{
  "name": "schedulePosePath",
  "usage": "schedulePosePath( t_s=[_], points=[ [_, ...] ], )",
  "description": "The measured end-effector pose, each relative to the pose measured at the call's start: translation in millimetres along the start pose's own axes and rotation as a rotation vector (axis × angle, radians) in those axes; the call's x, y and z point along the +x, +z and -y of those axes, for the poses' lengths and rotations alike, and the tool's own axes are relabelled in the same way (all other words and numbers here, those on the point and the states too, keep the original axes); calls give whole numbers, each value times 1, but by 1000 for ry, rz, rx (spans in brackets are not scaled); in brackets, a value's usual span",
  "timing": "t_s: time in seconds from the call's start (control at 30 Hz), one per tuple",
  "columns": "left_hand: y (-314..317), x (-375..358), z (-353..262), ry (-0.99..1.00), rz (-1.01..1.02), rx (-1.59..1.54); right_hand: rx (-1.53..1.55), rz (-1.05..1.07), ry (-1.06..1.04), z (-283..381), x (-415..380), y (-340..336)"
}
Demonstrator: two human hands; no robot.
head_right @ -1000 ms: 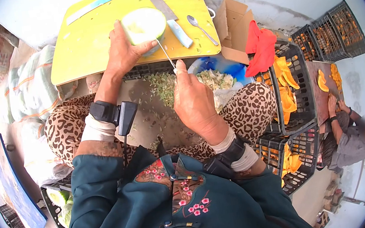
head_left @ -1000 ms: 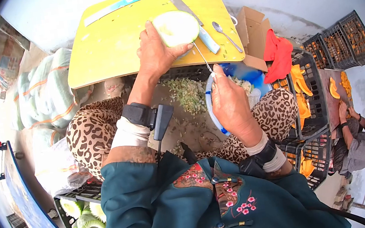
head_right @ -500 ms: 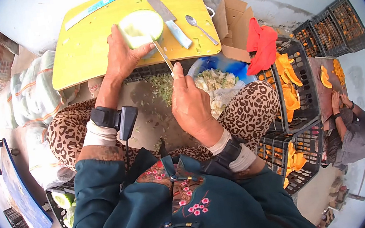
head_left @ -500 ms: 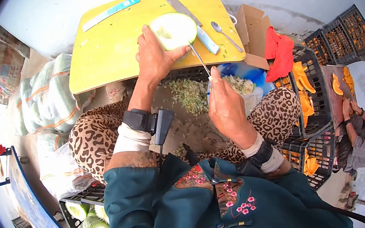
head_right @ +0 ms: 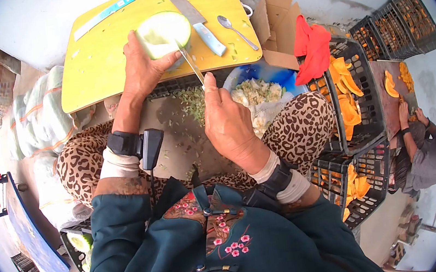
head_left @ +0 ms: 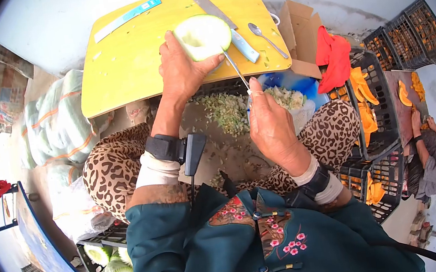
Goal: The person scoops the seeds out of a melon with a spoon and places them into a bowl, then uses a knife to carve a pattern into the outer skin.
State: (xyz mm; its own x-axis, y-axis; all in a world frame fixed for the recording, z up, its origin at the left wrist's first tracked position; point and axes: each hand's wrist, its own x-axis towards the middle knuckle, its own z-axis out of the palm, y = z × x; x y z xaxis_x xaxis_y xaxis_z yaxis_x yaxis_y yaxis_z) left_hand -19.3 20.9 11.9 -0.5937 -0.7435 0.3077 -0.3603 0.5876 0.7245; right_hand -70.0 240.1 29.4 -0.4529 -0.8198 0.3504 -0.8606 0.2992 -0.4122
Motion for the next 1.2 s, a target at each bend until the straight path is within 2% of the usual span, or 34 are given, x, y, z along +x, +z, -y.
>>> schedulePosePath(
  t_s=[0.1,0.6,0.83,1.0,1.1,1.13,1.2],
  points=[
    [0,1,0,23,-4,-11,19,76,94,7,3,-8],
    [-5,-5,-10,20,4,-12,53,197,129,4,21,-27],
    [-7,-3,-10,13,11,-24,181,-2,69,-18,4,15],
    [-7,-2,-10,-35,24,-37,301,-215,22,-20,0,10],
    [-7,-1,-3,-1,44,-98,363,-169,205,-28,-5,6],
    [-7,-1,-1,5,46,-113,495,-86,300,-27,-5,0],
    [-7,0,0,19,51,-145,529,-63,268,-24,-7,-4]
  ],
)
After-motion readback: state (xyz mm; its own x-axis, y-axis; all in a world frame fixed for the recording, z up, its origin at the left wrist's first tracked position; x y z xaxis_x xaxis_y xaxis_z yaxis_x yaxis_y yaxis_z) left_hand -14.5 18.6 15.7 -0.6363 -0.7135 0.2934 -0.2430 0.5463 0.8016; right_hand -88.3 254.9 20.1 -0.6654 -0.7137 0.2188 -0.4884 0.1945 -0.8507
